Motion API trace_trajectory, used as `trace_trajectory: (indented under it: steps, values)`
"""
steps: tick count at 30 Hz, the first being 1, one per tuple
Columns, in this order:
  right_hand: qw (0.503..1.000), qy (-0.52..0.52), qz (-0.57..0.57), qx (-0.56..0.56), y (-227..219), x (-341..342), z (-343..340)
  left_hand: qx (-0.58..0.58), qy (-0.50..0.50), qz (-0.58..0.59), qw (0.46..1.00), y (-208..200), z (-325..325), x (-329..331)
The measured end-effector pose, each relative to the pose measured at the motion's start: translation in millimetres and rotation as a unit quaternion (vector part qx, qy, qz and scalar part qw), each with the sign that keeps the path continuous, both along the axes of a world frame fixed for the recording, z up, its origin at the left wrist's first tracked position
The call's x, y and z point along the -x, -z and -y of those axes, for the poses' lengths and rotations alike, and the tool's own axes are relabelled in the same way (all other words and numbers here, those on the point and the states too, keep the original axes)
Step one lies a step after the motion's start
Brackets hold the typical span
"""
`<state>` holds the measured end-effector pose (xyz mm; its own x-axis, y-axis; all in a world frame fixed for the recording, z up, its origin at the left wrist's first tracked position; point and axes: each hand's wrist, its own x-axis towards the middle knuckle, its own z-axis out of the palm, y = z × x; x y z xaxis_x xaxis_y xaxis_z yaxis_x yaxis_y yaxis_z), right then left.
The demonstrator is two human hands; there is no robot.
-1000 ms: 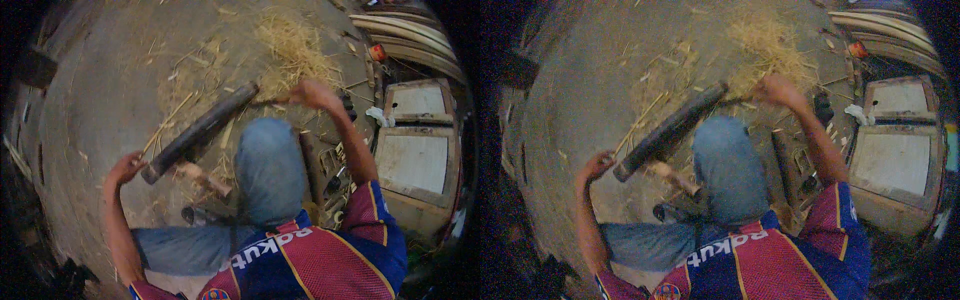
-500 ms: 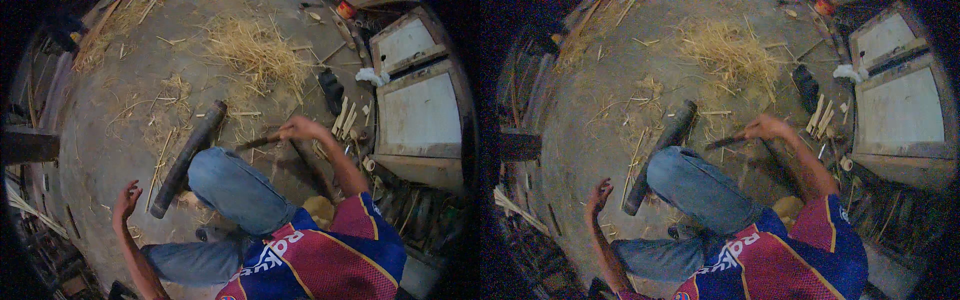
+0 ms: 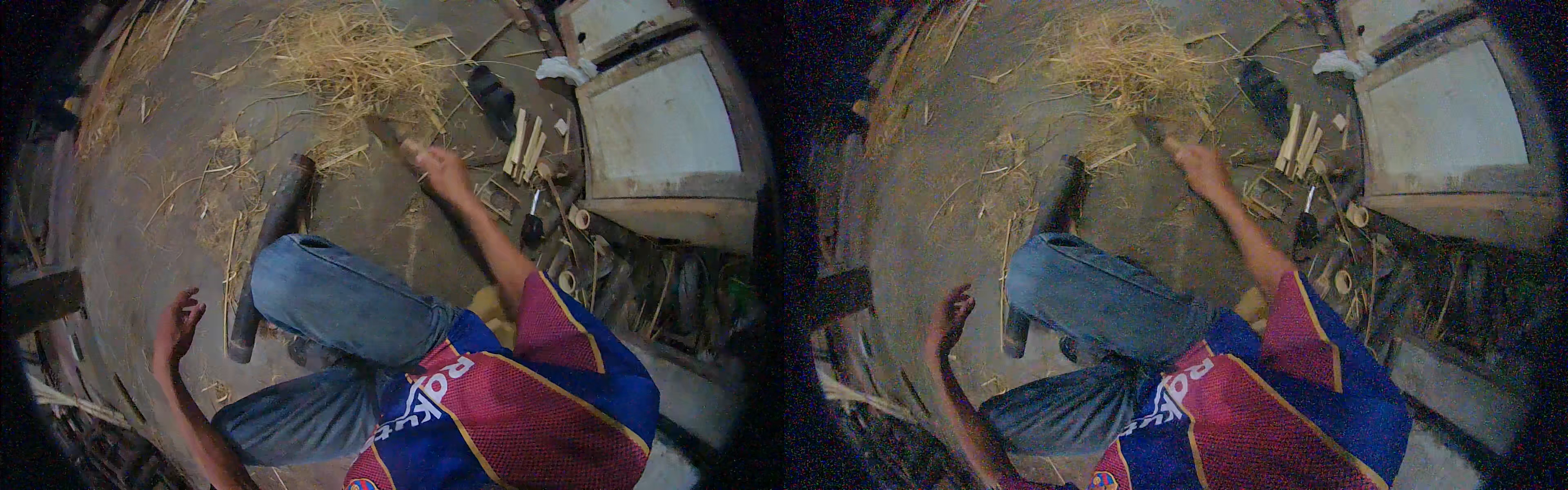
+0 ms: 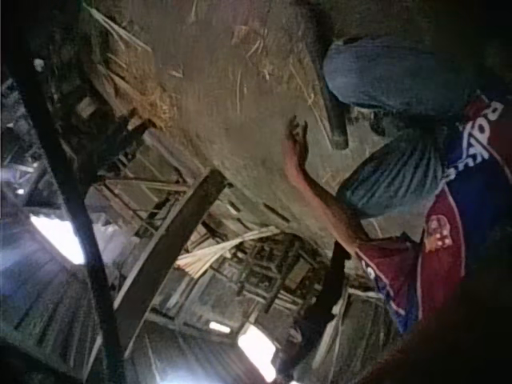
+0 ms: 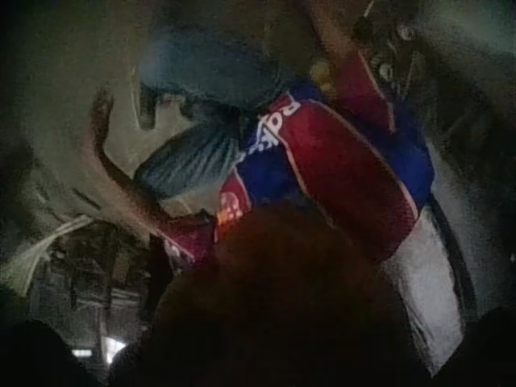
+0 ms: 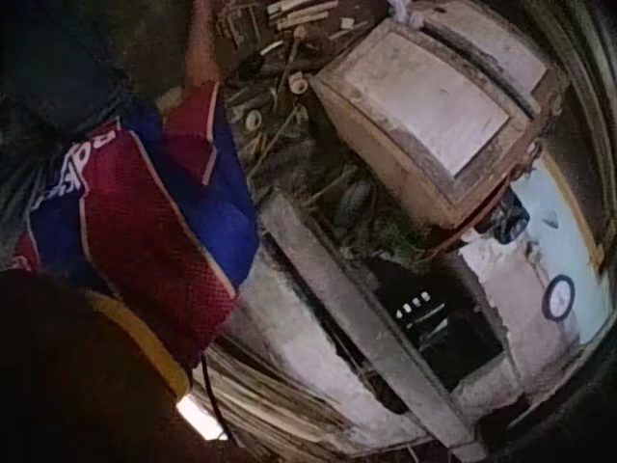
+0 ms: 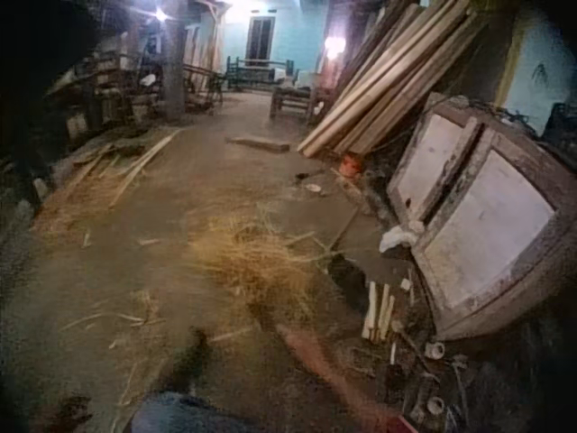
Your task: The person sits on the floor and splits long bamboo strips into thinner pieces using a knife and a wooden mallet. They repeatedly align, strike, and shave the strips, accumulating finished pieces on the floor.
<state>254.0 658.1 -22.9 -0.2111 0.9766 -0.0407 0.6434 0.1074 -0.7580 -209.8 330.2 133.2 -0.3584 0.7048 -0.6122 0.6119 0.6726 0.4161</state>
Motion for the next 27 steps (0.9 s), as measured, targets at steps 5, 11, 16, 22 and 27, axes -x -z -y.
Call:
trace_trajectory:
  steps: [5, 11, 16, 22, 27]
  values:
    - [0.975, 0.037, -0.098, 0.197, 47.0, 7.0, 118.3, 0.087, 0.034, 0.038, 0.995, 49.2, 8.5, 3.8]
    - [0.996, -0.009, 0.002, 0.093, 112.9, -40.8, 186.3, 0.051, 0.140, 0.053, 0.987, 54.2, -13.0, -11.5]
    - [0.976, -0.098, 0.151, 0.120, 63.1, -48.7, 188.1, -0.056, 0.143, 0.079, 0.985, 36.7, -22.0, -36.2]
    - [0.970, -0.106, 0.180, 0.126, -68.4, -51.0, 200.8, 0.005, 0.174, 0.046, 0.984, 38.6, -23.7, -30.2]
    - [0.938, -0.093, 0.326, -0.079, -7.1, -164.7, 241.4, 0.039, 0.196, 0.012, 0.980, 70.2, -8.9, -8.0]
